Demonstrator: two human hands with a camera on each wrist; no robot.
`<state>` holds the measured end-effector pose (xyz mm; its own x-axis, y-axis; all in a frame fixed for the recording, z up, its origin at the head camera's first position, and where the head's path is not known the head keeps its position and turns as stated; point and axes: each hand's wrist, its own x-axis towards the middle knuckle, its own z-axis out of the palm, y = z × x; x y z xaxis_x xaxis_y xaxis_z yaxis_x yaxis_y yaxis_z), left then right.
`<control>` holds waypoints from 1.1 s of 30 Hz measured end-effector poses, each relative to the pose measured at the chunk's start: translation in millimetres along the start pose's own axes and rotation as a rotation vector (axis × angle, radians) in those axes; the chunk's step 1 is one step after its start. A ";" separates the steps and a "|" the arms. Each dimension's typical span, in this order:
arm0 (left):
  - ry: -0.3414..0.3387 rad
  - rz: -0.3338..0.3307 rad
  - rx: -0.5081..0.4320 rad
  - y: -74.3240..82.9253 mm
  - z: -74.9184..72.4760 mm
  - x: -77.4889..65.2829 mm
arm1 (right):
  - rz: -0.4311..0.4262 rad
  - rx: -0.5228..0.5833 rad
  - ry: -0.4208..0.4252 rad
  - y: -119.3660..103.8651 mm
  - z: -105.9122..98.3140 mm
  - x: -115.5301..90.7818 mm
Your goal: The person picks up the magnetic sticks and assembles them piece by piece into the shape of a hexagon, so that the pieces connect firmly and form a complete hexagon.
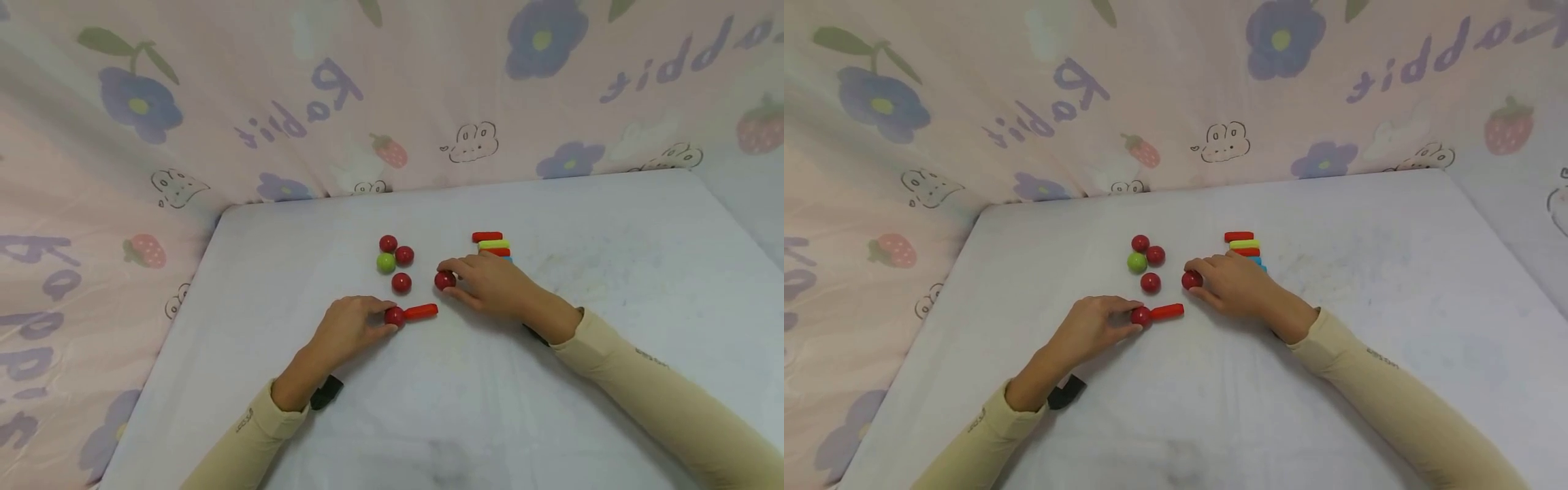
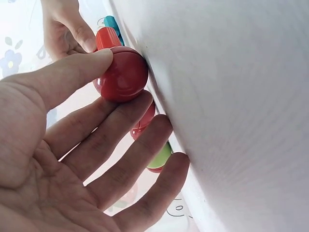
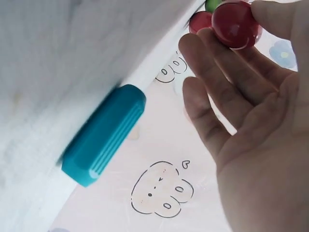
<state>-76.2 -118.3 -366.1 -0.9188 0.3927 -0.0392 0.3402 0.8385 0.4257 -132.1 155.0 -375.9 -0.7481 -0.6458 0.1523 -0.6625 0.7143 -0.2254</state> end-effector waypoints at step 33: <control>0.037 0.038 0.001 -1.7 2.9 -0.6 | 0.039 0.060 -0.006 -13.0 1.8 -22.0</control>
<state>-75.6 -118.9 -369.4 -0.9119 0.4104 0.0105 0.3755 0.8235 0.4253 -106.9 159.4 -378.1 -0.7730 -0.6195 0.1367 -0.6293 0.7218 -0.2881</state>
